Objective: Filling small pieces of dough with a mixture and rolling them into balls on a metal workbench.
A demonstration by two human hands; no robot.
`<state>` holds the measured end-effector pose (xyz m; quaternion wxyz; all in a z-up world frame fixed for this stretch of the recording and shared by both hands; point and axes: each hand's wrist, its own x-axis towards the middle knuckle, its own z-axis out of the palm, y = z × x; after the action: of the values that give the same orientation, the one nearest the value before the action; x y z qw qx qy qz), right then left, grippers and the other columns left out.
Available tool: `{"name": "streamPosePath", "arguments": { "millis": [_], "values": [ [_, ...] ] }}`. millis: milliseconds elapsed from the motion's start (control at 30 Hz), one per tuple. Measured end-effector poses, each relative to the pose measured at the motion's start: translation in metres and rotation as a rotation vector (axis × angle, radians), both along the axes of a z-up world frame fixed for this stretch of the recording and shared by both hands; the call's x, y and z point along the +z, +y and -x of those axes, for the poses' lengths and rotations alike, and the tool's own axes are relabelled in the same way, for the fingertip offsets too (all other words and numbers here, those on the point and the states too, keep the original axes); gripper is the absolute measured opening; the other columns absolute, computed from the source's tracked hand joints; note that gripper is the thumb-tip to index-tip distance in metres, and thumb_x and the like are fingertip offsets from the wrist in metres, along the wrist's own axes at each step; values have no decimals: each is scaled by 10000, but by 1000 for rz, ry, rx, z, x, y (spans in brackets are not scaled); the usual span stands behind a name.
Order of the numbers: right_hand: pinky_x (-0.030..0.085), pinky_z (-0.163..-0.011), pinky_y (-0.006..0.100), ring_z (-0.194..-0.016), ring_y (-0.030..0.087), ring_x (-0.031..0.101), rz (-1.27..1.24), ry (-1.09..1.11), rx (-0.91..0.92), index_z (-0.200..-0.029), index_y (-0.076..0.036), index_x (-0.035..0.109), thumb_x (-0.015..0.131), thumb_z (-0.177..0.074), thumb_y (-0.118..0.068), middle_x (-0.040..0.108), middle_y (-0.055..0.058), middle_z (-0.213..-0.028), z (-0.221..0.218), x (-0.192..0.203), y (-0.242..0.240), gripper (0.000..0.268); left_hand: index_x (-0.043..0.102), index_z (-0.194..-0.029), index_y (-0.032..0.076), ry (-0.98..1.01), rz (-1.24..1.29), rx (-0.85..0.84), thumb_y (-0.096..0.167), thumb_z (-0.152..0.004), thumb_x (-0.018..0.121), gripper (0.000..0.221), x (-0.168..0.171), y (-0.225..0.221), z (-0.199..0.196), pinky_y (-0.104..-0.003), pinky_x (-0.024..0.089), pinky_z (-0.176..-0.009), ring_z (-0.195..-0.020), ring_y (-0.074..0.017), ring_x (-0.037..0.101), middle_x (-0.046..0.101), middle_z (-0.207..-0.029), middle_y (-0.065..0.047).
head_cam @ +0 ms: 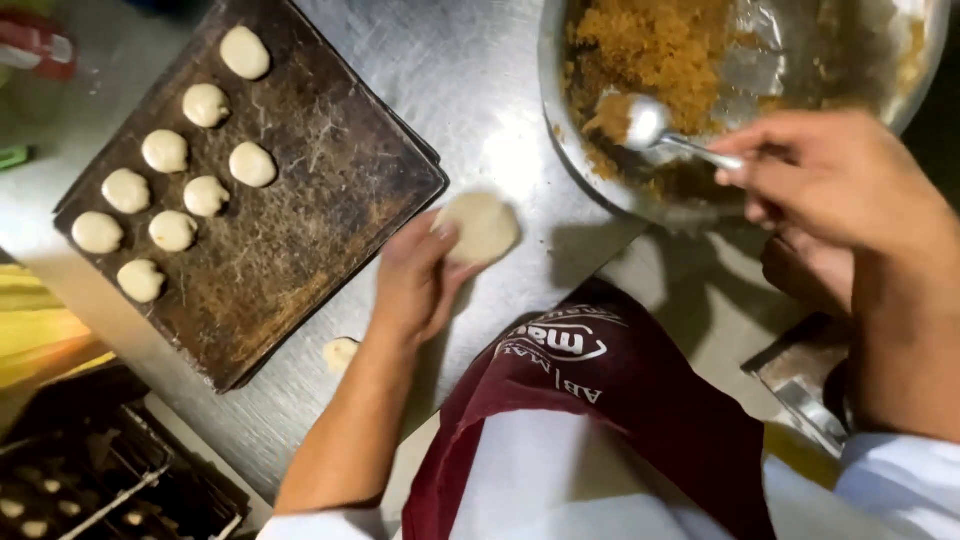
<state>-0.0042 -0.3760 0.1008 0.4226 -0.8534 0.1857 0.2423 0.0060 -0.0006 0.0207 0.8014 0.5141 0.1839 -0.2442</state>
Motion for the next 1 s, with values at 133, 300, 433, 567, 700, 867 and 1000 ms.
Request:
{"name": "streamPosePath", "arguments": {
  "millis": [133, 300, 433, 567, 700, 867, 1000],
  "values": [
    [485, -391, 257, -470, 153, 628, -28, -295, 138, -1187, -35, 732, 627, -978, 25, 748, 135, -775, 25, -4, -17, 241, 393, -1431, -211, 104, 471, 126, -127, -888, 579, 580, 3, -75, -16, -467, 621, -938, -1170, -575, 592, 403, -1425, -490],
    [586, -789, 276, -899, 207, 722, 34, -927, 306, -1182, -21, 769, 674, -937, 1, 768, 147, -1117, 38, -56, -14, 264, 358, -1485, -190, 92, 723, 20, -123, -929, 581, 603, 9, -125, -24, -444, 651, -911, -1008, -432, 723, 611, -1237, -413],
    [552, -915, 343, -1005, 295, 684, 71, -1021, 268, -1219, 94, 727, 685, -930, 138, 706, 239, -1188, 59, -58, -29, 296, 452, -1337, -238, 126, 712, 103, -152, -937, 538, 418, 7, -124, -26, -425, 669, -860, -998, -476, 710, 606, -1187, -454],
    [545, -642, 349, -832, 238, 696, 611, -683, 532, -1312, -152, 811, 702, -981, -74, 775, 100, -1132, 52, -41, -63, 357, 454, -1409, -189, -3, 609, 34, -107, -913, 503, 506, 13, -107, -25, -405, 651, -884, -860, -357, 728, 609, -1203, -421],
    [468, -1073, 391, -1144, 210, 606, -375, -234, -83, -1459, -87, 497, 532, -988, -200, 615, 117, -1356, 5, -9, -15, 485, 436, -1470, -155, -32, 605, 56, -163, -912, 683, 609, 19, -92, -17, -439, 638, -957, -798, -320, 763, 597, -1255, -411],
    [584, -680, 385, -780, 264, 634, 353, -252, 730, -919, -15, 688, 529, -977, -12, 636, 121, -914, -20, -53, 1, 169, 531, -1390, -104, -113, 176, 106, -89, -854, 744, 577, 6, -81, -10, -413, 684, -812, -997, -397, 742, 700, -1194, -289],
    [497, -660, 485, -678, 317, 547, 314, -620, 752, -918, -54, 665, 584, -876, -90, 582, 99, -804, -3, -80, -26, 98, 595, -1336, -76, -163, 99, 152, -54, -763, 835, 621, 4, -79, -7, -345, 667, -825, -951, -283, 752, 737, -1158, -235]
  ]
}}
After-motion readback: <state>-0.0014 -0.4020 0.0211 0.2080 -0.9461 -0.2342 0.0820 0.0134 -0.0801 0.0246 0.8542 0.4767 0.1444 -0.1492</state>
